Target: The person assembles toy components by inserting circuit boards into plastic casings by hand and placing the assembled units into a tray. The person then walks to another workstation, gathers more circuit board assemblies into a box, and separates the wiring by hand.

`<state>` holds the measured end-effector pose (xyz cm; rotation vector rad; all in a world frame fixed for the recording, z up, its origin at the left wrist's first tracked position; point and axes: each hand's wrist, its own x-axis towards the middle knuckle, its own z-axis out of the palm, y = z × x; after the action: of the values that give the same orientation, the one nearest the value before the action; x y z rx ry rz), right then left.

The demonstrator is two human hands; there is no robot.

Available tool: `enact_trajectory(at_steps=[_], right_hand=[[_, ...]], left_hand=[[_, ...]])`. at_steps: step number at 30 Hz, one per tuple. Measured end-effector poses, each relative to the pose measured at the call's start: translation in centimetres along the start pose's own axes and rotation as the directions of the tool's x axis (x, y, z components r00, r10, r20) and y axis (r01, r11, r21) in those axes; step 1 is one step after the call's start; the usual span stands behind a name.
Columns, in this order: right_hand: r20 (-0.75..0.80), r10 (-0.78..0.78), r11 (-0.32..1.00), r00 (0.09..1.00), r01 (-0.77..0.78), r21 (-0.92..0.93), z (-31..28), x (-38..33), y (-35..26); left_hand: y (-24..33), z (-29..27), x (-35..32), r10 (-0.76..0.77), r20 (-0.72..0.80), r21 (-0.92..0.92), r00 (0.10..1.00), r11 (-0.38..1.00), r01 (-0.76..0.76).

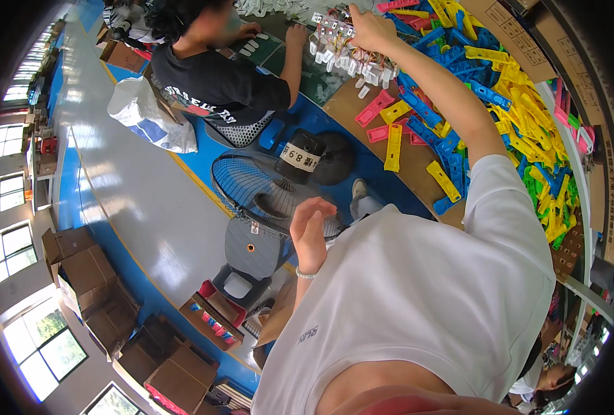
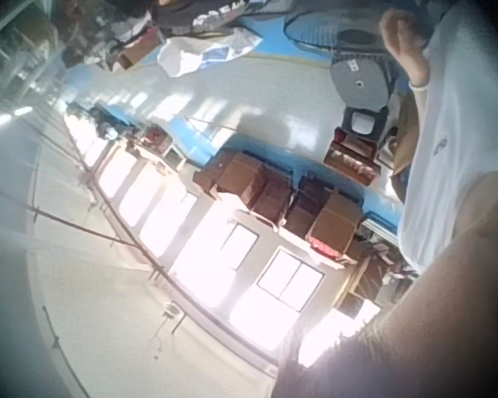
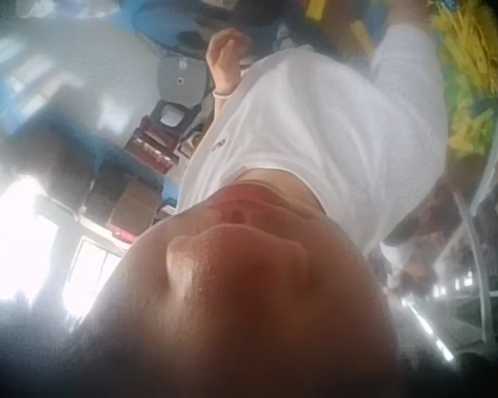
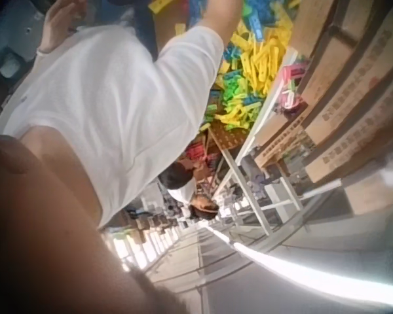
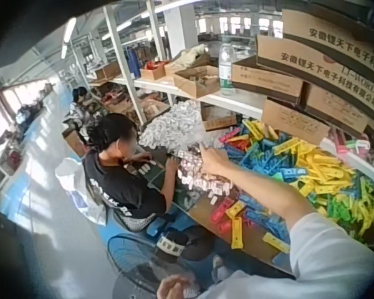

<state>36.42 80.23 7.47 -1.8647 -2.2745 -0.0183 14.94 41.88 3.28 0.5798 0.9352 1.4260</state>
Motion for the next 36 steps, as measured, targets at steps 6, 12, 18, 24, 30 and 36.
enact_trajectory(at_steps=[6,12,18,24,30,36], right_hand=[[0.079,0.020,0.993,0.997,-0.011,-0.115,-7.0,-0.9,-1.3],[0.075,0.105,0.976,0.992,-0.089,-0.200,-13.0,-4.7,-3.2],[0.010,0.291,0.956,0.957,-0.290,-0.052,-16.6,-12.2,-7.0],[-0.238,0.366,0.904,0.900,-0.404,-0.137,-19.5,-22.8,-10.0],[-0.387,0.460,0.805,0.799,-0.559,-0.198,-20.5,-34.9,-14.3],[-0.519,0.512,0.577,0.685,-0.721,-0.383,-24.9,-50.3,-22.2]], left_hand=[[1.1,-1.4,-0.9,0.021,0.030,0.025,0.999,0.999,-0.022],[3.0,-2.9,-1.0,0.019,0.181,0.079,0.983,0.996,-0.034],[4.0,-5.7,-0.2,-0.094,0.459,0.182,0.883,0.983,0.009],[5.2,-7.0,-1.4,-0.335,0.747,0.289,0.575,0.941,0.174],[3.8,-6.2,-4.4,-0.528,0.837,0.499,0.143,0.844,0.199],[0.0,-3.7,-10.7,-0.599,0.759,0.638,-0.255,0.763,0.106]])
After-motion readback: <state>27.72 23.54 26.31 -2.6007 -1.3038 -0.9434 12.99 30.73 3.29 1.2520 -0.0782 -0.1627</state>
